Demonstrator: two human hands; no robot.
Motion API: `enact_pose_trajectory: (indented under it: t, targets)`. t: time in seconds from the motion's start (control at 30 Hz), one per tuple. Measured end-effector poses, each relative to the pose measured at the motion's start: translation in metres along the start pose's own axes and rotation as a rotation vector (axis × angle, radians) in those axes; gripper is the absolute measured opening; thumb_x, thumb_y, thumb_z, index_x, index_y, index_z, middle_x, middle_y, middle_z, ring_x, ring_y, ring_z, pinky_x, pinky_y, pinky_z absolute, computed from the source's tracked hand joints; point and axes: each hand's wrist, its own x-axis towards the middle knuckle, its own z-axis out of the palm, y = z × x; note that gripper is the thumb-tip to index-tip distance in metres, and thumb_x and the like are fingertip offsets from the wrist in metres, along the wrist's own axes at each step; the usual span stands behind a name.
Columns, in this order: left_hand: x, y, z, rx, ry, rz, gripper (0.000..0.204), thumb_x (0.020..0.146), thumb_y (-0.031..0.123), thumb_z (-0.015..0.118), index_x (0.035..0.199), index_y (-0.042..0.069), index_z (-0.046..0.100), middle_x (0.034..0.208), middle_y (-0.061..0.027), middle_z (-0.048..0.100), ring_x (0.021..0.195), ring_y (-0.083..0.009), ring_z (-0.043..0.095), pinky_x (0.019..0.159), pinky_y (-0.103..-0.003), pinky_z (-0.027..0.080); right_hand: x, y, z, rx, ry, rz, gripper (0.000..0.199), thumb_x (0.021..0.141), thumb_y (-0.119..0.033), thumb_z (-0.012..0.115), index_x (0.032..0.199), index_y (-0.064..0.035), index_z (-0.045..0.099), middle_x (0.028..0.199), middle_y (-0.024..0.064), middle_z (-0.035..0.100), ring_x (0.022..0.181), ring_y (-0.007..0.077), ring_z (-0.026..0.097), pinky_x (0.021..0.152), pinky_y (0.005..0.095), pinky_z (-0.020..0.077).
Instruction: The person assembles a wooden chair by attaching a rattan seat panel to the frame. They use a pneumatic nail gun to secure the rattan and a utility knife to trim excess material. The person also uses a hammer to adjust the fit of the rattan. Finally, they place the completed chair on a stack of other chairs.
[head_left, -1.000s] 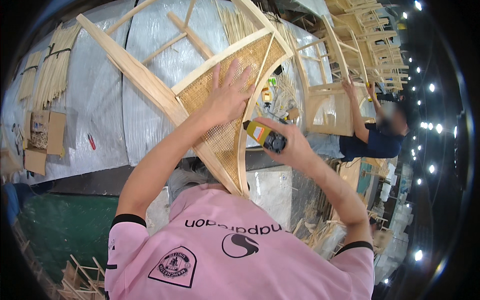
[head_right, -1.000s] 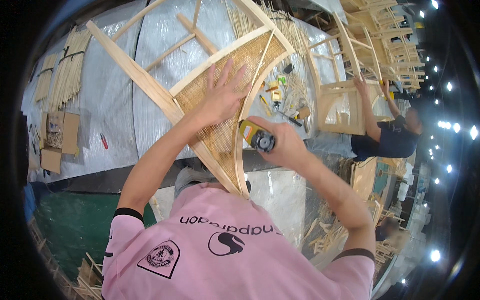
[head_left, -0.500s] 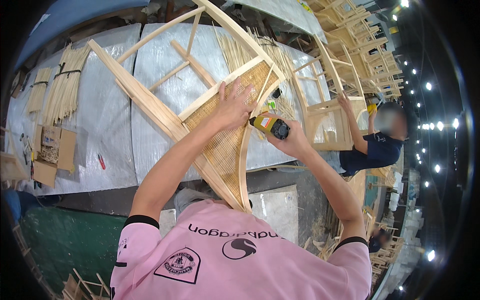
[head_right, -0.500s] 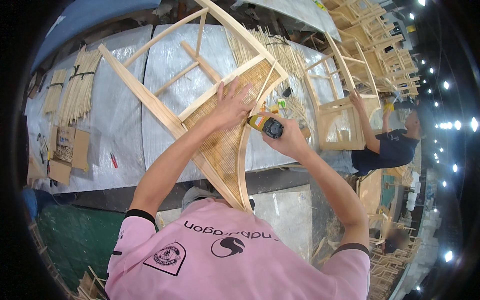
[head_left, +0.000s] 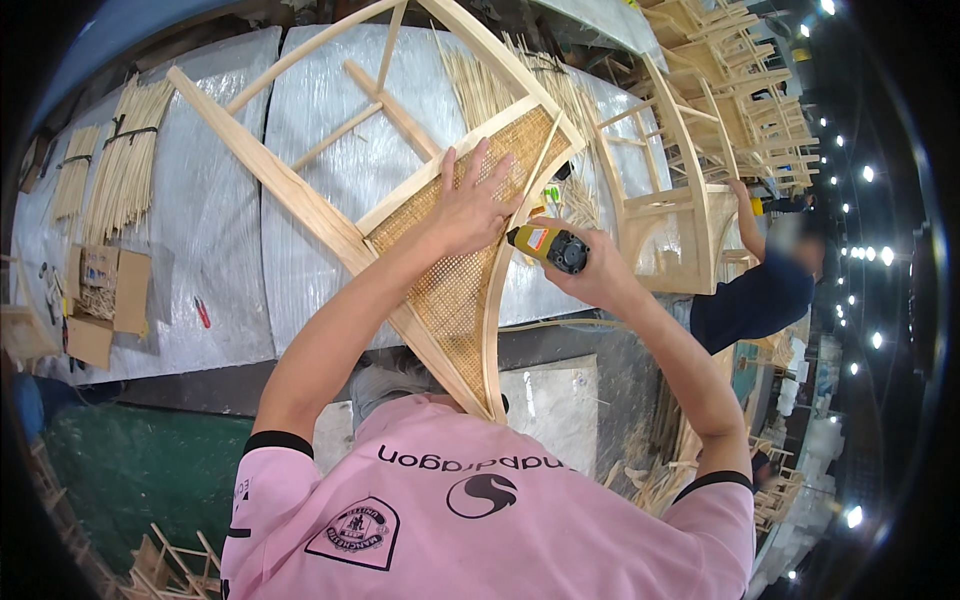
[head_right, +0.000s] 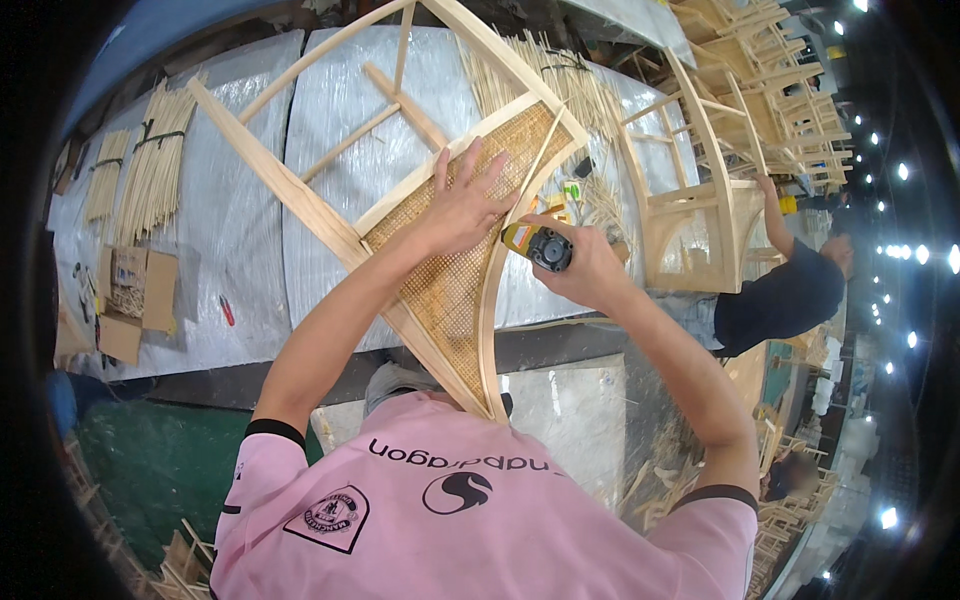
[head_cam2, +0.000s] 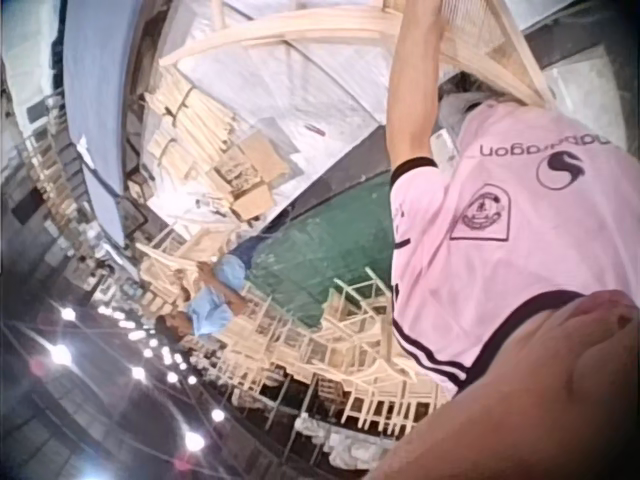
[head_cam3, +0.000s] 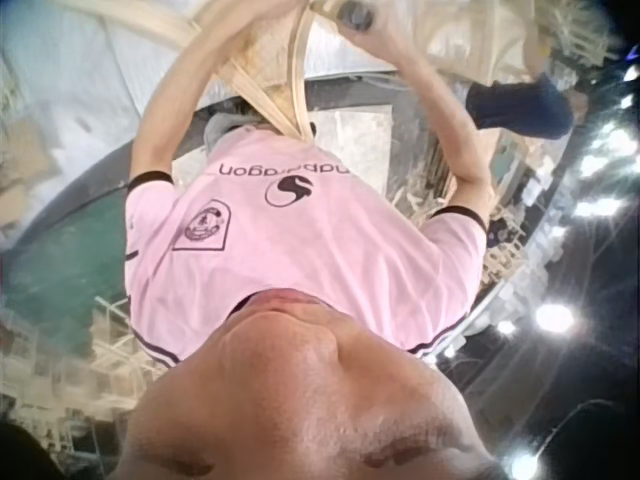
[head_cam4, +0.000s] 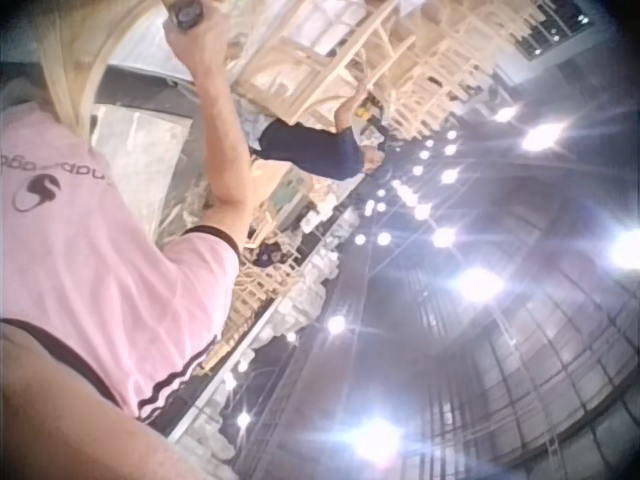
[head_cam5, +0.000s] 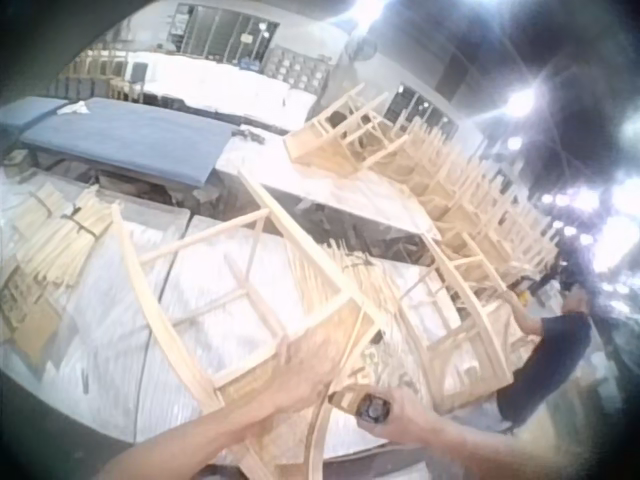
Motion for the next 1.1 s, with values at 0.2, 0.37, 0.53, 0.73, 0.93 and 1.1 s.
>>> enact_pose_trajectory:
  t: [0.2, 0.37, 0.53, 0.73, 0.93, 1.1]
  targets:
    - [0.026, -0.015, -0.007, 0.089, 0.037, 0.054, 0.046, 0.101, 0.022, 0.053, 0.145, 0.031, 0.064, 0.175, -0.0175, 0.008, 0.160, -0.0446, -0.007, 0.123, -0.068, -0.009, 0.010, 0.003, -0.003, 0.026, -0.027, -0.041, 0.046, 0.079, -0.012, 0.076, 0.124, -0.0100, 0.070, 0.091, 0.0200, 0.075, 0.085, 0.0384, 0.073, 0.076, 0.0423, 0.0571]
    - [0.075, -0.015, -0.014, 0.067, -0.074, -0.013, 0.047, 0.101, 0.024, 0.047, 0.143, 0.036, 0.065, 0.176, -0.0173, 0.006, 0.160, -0.0442, -0.010, 0.123, -0.067, -0.011, 0.015, 0.013, -0.017, -0.014, 0.013, 0.080, 0.037, 0.076, -0.019, 0.077, 0.109, -0.0041, 0.072, 0.086, 0.0201, 0.073, 0.079, 0.0373, 0.071, 0.074, 0.0426, 0.0563]
    - [0.083, -0.012, -0.016, -0.014, -0.121, 0.042, 0.054, 0.096, 0.017, 0.049, 0.144, 0.033, 0.065, 0.176, -0.0166, 0.006, 0.160, -0.0435, -0.013, 0.122, -0.066, -0.015, 0.017, 0.049, -0.029, 0.033, 0.151, 0.080, 0.039, 0.076, -0.022, 0.079, 0.110, -0.0045, 0.072, 0.084, 0.0205, 0.072, 0.078, 0.0372, 0.071, 0.073, 0.0423, 0.0557]
    - [0.081, -0.025, -0.016, -0.006, -0.118, 0.019, 0.058, 0.093, 0.013, 0.049, 0.145, 0.033, 0.064, 0.176, -0.0163, 0.004, 0.160, -0.0428, -0.015, 0.122, -0.064, -0.016, 0.038, 0.042, -0.025, 0.070, 0.182, -0.006, 0.039, 0.077, -0.020, 0.077, 0.113, -0.0057, 0.072, 0.085, 0.0202, 0.072, 0.078, 0.0370, 0.070, 0.073, 0.0420, 0.0551]
    - [0.081, -0.025, -0.010, 0.030, -0.107, 0.038, 0.051, 0.098, 0.022, 0.053, 0.146, 0.034, 0.063, 0.176, -0.0160, 0.008, 0.160, -0.0447, -0.012, 0.121, -0.068, -0.013, 0.043, 0.049, -0.026, 0.073, 0.123, 0.016, 0.040, 0.076, -0.019, 0.076, 0.114, -0.0071, 0.072, 0.087, 0.0200, 0.073, 0.080, 0.0385, 0.070, 0.075, 0.0421, 0.0556]
    - [0.095, -0.019, -0.004, 0.059, -0.126, 0.068, 0.056, 0.096, 0.023, 0.053, 0.151, 0.031, 0.058, 0.175, -0.0204, 0.006, 0.159, -0.0464, -0.012, 0.121, -0.070, -0.012, 0.060, 0.062, -0.043, 0.001, 0.007, 0.077, 0.039, 0.075, -0.022, 0.077, 0.110, -0.0063, 0.073, 0.090, 0.0192, 0.074, 0.085, 0.0381, 0.072, 0.079, 0.0423, 0.0572]
